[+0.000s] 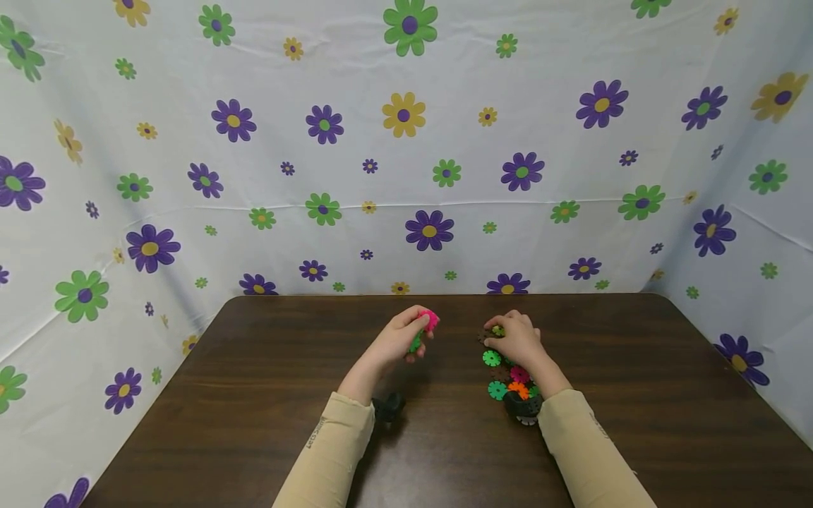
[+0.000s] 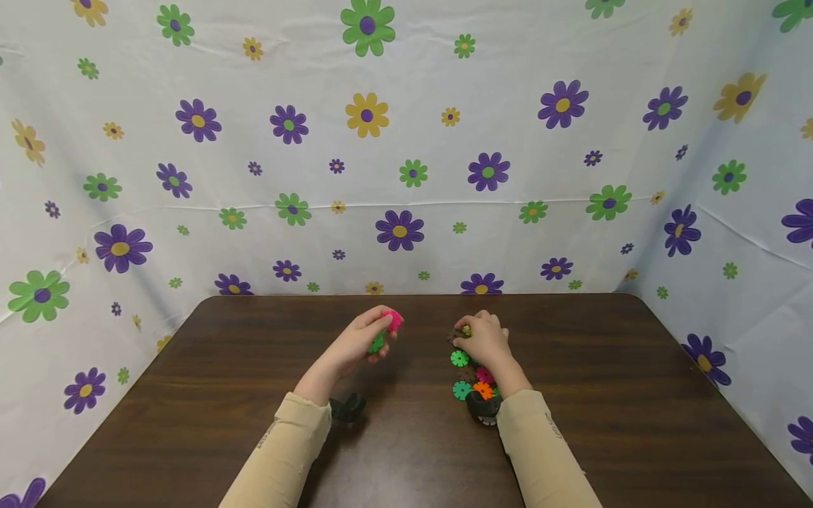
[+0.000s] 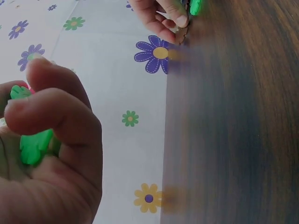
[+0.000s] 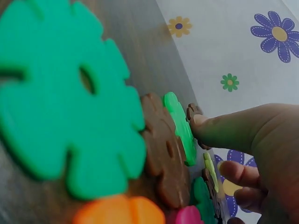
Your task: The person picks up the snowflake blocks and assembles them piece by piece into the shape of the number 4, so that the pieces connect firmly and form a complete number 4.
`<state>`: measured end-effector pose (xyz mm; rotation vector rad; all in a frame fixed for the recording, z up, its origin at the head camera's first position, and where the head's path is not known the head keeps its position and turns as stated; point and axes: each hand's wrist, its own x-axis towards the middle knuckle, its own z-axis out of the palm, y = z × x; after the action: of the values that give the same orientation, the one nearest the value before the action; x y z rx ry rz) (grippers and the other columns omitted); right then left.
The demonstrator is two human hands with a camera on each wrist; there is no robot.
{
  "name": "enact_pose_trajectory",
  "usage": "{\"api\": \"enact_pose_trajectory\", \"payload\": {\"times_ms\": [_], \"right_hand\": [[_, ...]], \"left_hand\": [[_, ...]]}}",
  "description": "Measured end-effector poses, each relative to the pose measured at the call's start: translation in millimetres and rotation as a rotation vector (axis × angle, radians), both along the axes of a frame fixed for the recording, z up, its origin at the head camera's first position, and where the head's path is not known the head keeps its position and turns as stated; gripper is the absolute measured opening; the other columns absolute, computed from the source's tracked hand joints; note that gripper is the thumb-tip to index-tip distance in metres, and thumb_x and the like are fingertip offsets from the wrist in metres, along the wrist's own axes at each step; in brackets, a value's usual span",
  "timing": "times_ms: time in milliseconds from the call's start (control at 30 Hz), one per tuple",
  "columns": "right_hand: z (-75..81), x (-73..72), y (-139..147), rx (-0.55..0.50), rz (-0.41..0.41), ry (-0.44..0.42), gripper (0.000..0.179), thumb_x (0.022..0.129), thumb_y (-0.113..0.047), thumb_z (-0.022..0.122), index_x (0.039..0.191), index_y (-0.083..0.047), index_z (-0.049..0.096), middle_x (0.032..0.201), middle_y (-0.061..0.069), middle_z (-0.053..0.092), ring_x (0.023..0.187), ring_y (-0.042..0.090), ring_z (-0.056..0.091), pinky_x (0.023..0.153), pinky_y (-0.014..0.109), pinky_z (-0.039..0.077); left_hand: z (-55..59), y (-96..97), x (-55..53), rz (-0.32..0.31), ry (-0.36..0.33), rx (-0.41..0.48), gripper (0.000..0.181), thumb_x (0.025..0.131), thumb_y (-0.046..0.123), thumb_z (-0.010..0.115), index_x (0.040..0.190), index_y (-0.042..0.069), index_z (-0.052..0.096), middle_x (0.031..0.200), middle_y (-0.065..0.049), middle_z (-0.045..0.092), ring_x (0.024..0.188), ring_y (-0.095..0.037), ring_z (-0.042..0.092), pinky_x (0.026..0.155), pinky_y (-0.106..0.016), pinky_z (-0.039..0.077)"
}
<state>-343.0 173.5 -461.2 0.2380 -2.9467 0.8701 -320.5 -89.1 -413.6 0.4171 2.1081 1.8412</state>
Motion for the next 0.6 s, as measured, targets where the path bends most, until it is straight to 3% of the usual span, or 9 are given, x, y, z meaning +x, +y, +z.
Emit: {"api": "enact_pose_trajectory", "payload": {"times_ms": [233, 400, 500, 600], "right_hand": [[-0.6, -3.5, -2.6, -0.123, 0.027, 0.016, 0.014, 0.088, -0.015, 0.07, 0.1, -0.01, 0.067, 0.088, 0.002, 0.063, 0.082, 0.024, 0.055, 0.083, 0.054, 0.032], [2.6, -4.1, -4.6, -0.233, 0.051, 0.034, 0.01, 0.09, -0.011, 0.068, 0.098, -0.007, 0.066, 0.089, 0.004, 0.064, 0.078, 0.021, 0.056, 0.074, 0.042, 0.045], [7.0, -3.1, -7.6, -0.308, 0.047, 0.043, 0.01, 0.09, -0.011, 0.068, 0.099, -0.007, 0.066, 0.092, 0.005, 0.065, 0.083, 0.022, 0.057, 0.073, 0.038, 0.047], [13.3, -1.1, -12.1, -0.413, 0.053, 0.038, 0.012, 0.091, -0.01, 0.067, 0.101, -0.004, 0.066, 0.092, 0.007, 0.066, 0.083, 0.025, 0.06, 0.073, 0.037, 0.049]], "left_hand": [[0.6, 0.6, 1.3, -0.003, 0.014, -0.011, 0.034, 0.103, 0.034, 0.046, 0.125, 0.009, 0.055, 0.108, -0.033, 0.05, 0.055, -0.014, 0.048, 0.044, -0.025, 0.036], [0.7, 1.4, 2.2, 0.0, 0.004, 0.001, 0.035, 0.104, 0.036, 0.044, 0.121, 0.008, 0.054, 0.094, -0.018, 0.054, 0.056, -0.015, 0.046, 0.045, -0.025, 0.035], [0.1, 1.6, 2.3, -0.007, -0.014, 0.014, 0.036, 0.105, 0.036, 0.041, 0.119, 0.005, 0.052, 0.088, -0.008, 0.053, 0.057, -0.013, 0.045, 0.045, -0.025, 0.035], [-0.5, 1.7, 2.3, -0.031, -0.026, 0.033, 0.04, 0.106, 0.035, 0.037, 0.118, 0.0, 0.05, 0.087, -0.008, 0.052, 0.057, -0.012, 0.045, 0.047, -0.025, 0.036]]}}
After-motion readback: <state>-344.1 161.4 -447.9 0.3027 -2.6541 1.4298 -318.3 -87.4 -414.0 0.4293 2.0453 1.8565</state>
